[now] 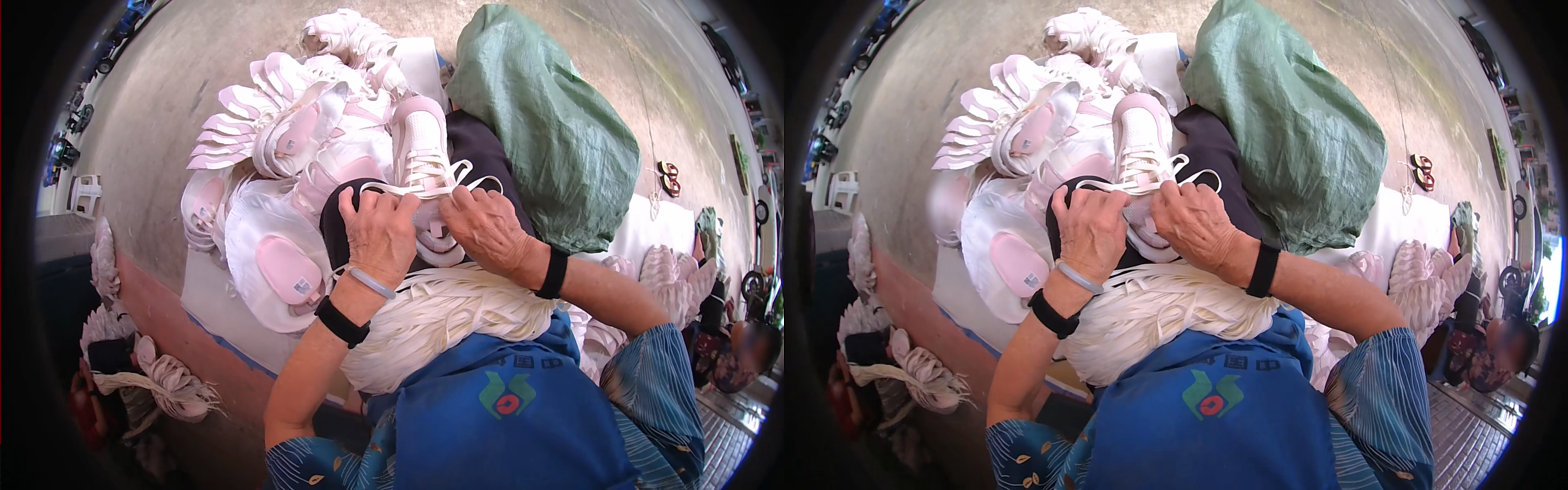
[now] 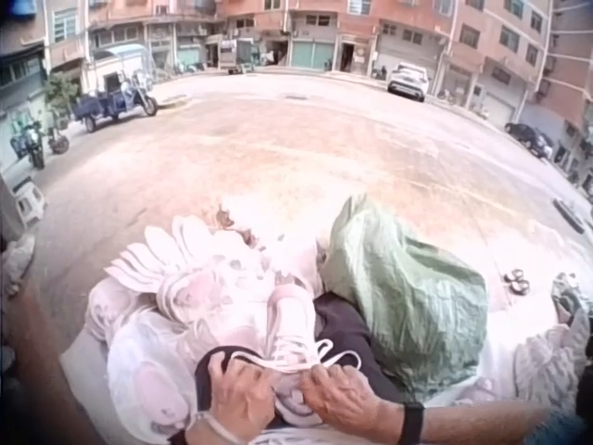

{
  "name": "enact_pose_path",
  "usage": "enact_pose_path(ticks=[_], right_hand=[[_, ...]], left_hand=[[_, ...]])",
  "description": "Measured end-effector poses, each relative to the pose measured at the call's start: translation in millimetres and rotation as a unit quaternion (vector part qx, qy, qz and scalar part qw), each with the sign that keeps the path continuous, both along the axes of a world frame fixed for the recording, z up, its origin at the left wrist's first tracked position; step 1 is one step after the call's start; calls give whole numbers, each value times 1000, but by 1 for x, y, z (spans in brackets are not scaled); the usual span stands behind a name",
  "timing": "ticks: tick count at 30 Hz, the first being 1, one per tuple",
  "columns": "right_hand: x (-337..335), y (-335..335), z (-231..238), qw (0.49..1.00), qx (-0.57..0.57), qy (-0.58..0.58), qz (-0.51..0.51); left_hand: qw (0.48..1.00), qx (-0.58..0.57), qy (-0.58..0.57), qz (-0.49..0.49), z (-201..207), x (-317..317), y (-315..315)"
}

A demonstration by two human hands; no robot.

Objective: Lacing a large quantity of athletic shoes while sitting in an outdoor work area.

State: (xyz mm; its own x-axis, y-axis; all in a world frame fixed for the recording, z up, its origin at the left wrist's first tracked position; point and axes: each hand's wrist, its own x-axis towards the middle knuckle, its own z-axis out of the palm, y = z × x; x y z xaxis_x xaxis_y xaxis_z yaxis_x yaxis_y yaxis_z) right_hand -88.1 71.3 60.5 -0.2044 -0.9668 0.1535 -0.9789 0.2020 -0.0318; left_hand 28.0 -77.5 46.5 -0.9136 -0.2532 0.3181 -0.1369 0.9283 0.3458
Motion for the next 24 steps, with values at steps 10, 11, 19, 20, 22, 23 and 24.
enact_pose_path(ticks=[10,11,19,20,22,23,24], right_hand=[[1,-13,1,995,-28,-91,26],[2,-12,3,982,-50,-184,-9],[-12,-26,34,670,-106,-713,-175],[-12,-30,39,670,-105,-714,-176],[-11,-36,48,665,-131,-718,-156],[-15,-38,45,665,-131,-718,-158],[-24,-40,39,657,-150,-714,-192]], left_hand=[[998,-59,-20,-9,2,-8,7],[998,-57,-20,-9,1,-8,6],[997,-33,64,-14,5,-15,-2],[997,-11,80,-10,7,-17,-3],[997,4,73,2,12,-20,-6],[997,17,68,16,16,-23,-8],[997,20,70,13,21,-30,-10]])
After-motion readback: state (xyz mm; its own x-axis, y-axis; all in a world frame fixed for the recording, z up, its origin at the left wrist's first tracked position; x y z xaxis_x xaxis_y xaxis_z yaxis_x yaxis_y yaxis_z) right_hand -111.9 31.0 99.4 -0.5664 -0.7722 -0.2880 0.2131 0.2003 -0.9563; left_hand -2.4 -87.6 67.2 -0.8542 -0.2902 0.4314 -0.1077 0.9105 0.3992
